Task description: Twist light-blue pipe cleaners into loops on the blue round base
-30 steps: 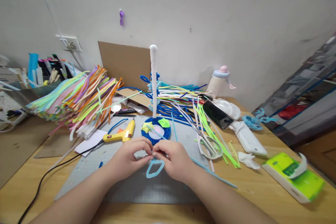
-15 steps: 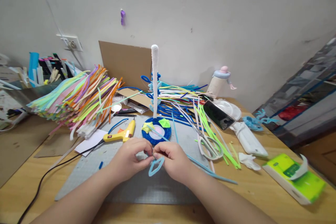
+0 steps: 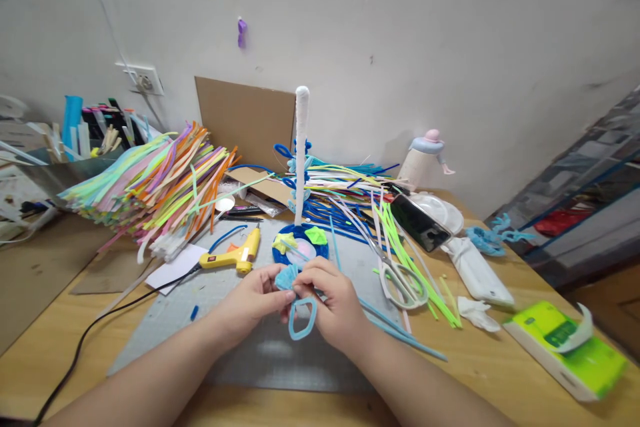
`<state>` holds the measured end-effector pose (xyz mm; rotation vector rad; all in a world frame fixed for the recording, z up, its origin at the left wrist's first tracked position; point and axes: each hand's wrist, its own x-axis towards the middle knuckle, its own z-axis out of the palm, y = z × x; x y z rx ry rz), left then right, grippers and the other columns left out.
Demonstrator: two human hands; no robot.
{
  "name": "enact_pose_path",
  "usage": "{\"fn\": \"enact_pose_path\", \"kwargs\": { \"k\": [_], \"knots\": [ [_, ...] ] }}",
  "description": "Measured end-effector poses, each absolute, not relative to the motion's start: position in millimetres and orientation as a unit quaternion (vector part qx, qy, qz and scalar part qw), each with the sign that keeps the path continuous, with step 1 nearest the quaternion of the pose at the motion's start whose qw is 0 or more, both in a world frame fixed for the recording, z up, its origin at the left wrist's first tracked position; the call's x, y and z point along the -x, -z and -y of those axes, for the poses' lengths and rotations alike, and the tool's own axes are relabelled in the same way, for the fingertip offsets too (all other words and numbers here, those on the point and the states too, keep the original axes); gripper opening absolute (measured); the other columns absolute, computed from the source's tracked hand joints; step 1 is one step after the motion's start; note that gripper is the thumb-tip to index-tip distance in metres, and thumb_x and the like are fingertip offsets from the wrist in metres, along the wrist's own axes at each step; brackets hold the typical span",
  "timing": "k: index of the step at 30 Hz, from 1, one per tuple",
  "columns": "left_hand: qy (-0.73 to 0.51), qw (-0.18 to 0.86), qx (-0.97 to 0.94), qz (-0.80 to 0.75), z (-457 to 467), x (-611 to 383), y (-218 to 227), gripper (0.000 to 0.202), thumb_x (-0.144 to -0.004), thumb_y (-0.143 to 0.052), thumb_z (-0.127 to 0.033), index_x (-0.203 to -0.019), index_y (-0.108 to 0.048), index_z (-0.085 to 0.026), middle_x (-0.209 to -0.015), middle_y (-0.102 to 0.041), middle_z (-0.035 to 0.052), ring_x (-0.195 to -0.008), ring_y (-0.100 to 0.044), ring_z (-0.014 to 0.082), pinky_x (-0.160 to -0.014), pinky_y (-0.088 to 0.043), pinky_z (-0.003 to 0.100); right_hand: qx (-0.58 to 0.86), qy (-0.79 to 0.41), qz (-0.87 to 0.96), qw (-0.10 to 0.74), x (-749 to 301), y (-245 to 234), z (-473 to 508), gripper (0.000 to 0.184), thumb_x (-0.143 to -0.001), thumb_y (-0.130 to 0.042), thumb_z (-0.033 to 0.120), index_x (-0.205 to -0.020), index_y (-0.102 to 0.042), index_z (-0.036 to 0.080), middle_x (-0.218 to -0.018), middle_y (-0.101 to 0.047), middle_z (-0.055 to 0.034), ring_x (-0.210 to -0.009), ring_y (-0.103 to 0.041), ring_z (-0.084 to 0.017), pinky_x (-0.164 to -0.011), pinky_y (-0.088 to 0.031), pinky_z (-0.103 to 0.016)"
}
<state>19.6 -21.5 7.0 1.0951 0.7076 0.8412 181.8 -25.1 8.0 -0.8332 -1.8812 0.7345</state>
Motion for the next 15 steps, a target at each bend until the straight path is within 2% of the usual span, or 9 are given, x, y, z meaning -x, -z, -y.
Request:
{"fn": "enact_pose_path", "kwargs": {
  "k": [5, 8, 11, 15],
  "knots": [
    [-0.378, 0.707, -0.490, -0.344, 21.7, -21.0, -7.3, 0.021, -0.066, -0.067, -0.020, -0.076, -0.049, -0.013, -0.060, -0.054, -0.0034, -0.051, -0.051, 0.0074, -0.050, -0.044, 0.021, 0.362, -0.323, 0.755, 0.440, -180.8, -8.9, 25.9, 0.011, -0.082, -0.051, 0.018, -0.073, -0.057, 0.019, -0.071, -0.052, -0.0014, -0.067, -0.049, -0.014, -0.063, -0.040, -0.028],
    [-0.393, 0.709, -0.470, -0.349, 21.9, -20.7, -8.9, 0.030, -0.065, -0.067, -0.018, -0.089, -0.049, -0.014, -0.066, -0.057, -0.0030, -0.052, -0.053, 0.0078, -0.049, -0.045, 0.021, 0.365, -0.314, 0.761, 0.435, -181.6, -7.3, 23.6, 0.011, -0.083, -0.050, 0.019, -0.074, -0.057, 0.019, -0.072, -0.052, -0.0019, -0.068, -0.050, -0.015, -0.063, -0.040, -0.028],
    [-0.401, 0.730, -0.430, -0.348, 21.9, -19.1, -11.3, 0.044, -0.068, -0.064, -0.021, -0.106, -0.042, -0.017, -0.071, -0.060, -0.0016, -0.054, -0.057, 0.0102, -0.047, -0.044, 0.021, 0.349, -0.293, 0.773, 0.441, -184.3, -4.4, 20.3, 0.009, -0.082, -0.051, 0.022, -0.078, -0.058, 0.019, -0.075, -0.052, -0.0028, -0.071, -0.050, -0.016, -0.064, -0.041, -0.029],
    [-0.393, 0.722, -0.438, -0.364, 21.2, -18.4, -12.0, 0.042, -0.068, -0.065, -0.025, -0.103, -0.042, -0.015, -0.060, -0.060, -0.0020, -0.050, -0.057, 0.0100, -0.046, -0.041, 0.018, 0.329, -0.273, 0.806, 0.410, -188.7, -2.7, 17.3, 0.008, -0.080, -0.054, 0.021, -0.085, -0.060, 0.020, -0.081, -0.054, -0.0043, -0.074, -0.052, -0.017, -0.066, -0.043, -0.029]
  ]
}}
